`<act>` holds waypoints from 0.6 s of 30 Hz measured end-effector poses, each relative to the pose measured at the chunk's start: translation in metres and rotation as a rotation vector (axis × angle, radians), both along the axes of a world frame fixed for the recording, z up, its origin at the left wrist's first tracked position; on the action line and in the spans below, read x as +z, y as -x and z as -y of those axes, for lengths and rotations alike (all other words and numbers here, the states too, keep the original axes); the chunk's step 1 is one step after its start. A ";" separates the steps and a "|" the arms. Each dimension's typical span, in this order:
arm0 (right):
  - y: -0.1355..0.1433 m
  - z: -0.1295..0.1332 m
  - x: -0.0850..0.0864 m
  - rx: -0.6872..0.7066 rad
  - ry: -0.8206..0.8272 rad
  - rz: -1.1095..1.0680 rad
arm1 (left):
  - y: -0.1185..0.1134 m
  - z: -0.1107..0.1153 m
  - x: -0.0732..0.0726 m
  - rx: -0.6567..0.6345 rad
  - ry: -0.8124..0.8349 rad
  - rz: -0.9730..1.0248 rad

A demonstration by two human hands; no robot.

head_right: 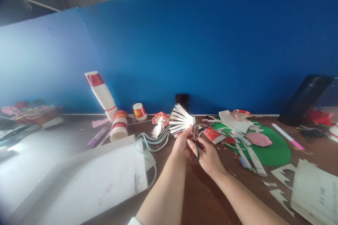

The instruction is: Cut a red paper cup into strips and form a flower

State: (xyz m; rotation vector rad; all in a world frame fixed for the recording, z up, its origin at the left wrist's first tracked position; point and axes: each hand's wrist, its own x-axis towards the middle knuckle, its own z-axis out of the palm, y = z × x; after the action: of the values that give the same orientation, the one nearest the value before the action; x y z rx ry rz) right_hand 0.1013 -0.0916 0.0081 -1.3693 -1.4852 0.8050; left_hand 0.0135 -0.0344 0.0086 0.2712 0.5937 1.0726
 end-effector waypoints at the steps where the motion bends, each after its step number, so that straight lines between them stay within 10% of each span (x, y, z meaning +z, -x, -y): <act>1: 0.001 0.000 0.002 0.005 -0.003 -0.027 | 0.001 0.000 -0.001 -0.047 -0.034 0.006; 10: -0.005 0.004 0.007 0.151 0.155 -0.639 | 0.011 0.004 0.004 0.024 -0.245 0.301; 18: -0.017 0.003 0.008 0.146 0.201 -0.431 | 0.027 -0.001 0.014 -0.087 -0.190 0.295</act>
State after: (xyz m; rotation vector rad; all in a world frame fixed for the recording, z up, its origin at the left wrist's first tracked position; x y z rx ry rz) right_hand 0.1180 -0.0942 0.0166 -1.1440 -1.1961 1.2819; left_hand -0.0132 -0.0336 0.0223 0.2943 0.2144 1.0614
